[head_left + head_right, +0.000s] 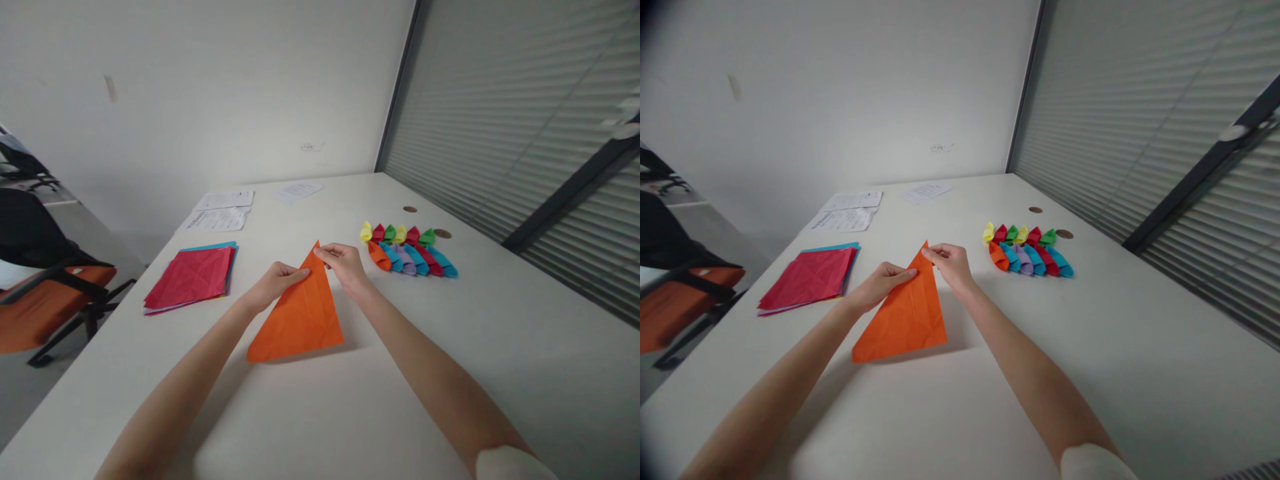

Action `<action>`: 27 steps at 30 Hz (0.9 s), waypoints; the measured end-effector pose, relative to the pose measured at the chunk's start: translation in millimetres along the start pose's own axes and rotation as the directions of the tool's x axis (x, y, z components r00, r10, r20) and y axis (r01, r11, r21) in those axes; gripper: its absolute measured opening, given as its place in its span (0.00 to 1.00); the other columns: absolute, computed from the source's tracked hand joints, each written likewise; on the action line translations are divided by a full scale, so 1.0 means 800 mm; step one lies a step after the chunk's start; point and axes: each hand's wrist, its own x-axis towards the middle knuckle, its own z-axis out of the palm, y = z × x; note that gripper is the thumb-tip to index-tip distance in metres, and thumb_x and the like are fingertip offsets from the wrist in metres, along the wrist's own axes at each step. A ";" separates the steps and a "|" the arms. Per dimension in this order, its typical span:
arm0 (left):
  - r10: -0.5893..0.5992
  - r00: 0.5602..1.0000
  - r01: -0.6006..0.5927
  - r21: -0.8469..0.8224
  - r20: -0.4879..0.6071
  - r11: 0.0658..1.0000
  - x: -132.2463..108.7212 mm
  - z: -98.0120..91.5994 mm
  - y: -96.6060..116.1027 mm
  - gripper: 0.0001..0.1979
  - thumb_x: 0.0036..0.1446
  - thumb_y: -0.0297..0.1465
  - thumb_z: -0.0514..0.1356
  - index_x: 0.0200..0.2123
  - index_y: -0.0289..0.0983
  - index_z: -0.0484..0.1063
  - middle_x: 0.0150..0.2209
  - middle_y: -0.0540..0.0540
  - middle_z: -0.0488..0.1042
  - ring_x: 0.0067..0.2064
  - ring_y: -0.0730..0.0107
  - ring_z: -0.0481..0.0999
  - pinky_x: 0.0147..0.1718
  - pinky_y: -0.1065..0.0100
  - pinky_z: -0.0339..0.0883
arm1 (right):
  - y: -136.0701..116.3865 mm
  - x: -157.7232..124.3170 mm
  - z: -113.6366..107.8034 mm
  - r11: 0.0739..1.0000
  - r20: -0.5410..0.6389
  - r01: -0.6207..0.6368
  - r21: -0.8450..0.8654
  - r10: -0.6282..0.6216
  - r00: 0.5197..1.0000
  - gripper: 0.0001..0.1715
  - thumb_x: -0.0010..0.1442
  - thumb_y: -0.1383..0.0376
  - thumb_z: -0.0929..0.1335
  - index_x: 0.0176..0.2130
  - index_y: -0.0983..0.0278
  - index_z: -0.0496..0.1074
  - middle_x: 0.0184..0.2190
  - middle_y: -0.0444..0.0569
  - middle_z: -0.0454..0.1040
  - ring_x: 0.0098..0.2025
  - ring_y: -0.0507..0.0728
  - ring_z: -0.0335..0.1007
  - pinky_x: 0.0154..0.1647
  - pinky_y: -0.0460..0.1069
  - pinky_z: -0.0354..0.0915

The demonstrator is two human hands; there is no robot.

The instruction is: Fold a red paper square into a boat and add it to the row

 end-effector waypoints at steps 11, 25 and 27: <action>0.023 0.999 -0.020 0.111 -0.026 0.994 -0.006 0.007 0.004 0.27 0.52 0.53 0.61 0.23 0.31 0.74 0.20 0.48 0.72 0.20 0.75 0.68 0.17 0.74 0.55 | -0.005 -0.003 0.001 0.999 0.034 -0.028 0.044 0.027 0.999 0.19 0.41 0.52 0.76 0.20 0.64 0.71 0.18 0.40 0.66 0.22 0.48 0.58 0.25 0.47 0.53; 0.031 0.993 -0.058 0.247 0.113 0.967 -0.023 -0.031 -0.003 0.26 0.56 0.51 0.59 0.22 0.32 0.74 0.17 0.51 0.67 0.18 0.80 0.60 0.17 0.74 0.48 | -0.005 0.033 -0.059 0.987 -0.277 0.050 0.150 -0.006 0.961 0.18 0.39 0.53 0.78 0.23 0.61 0.72 0.21 0.41 0.71 0.26 0.51 0.67 0.27 0.47 0.61; 0.048 0.986 -0.086 0.241 0.160 0.967 -0.026 -0.036 -0.002 0.26 0.57 0.50 0.59 0.23 0.32 0.76 0.20 0.48 0.71 0.22 0.77 0.66 0.21 0.74 0.56 | -0.005 0.036 -0.068 0.975 -0.302 0.074 0.212 -0.007 0.953 0.19 0.37 0.54 0.79 0.23 0.61 0.72 0.22 0.41 0.72 0.26 0.52 0.68 0.27 0.48 0.63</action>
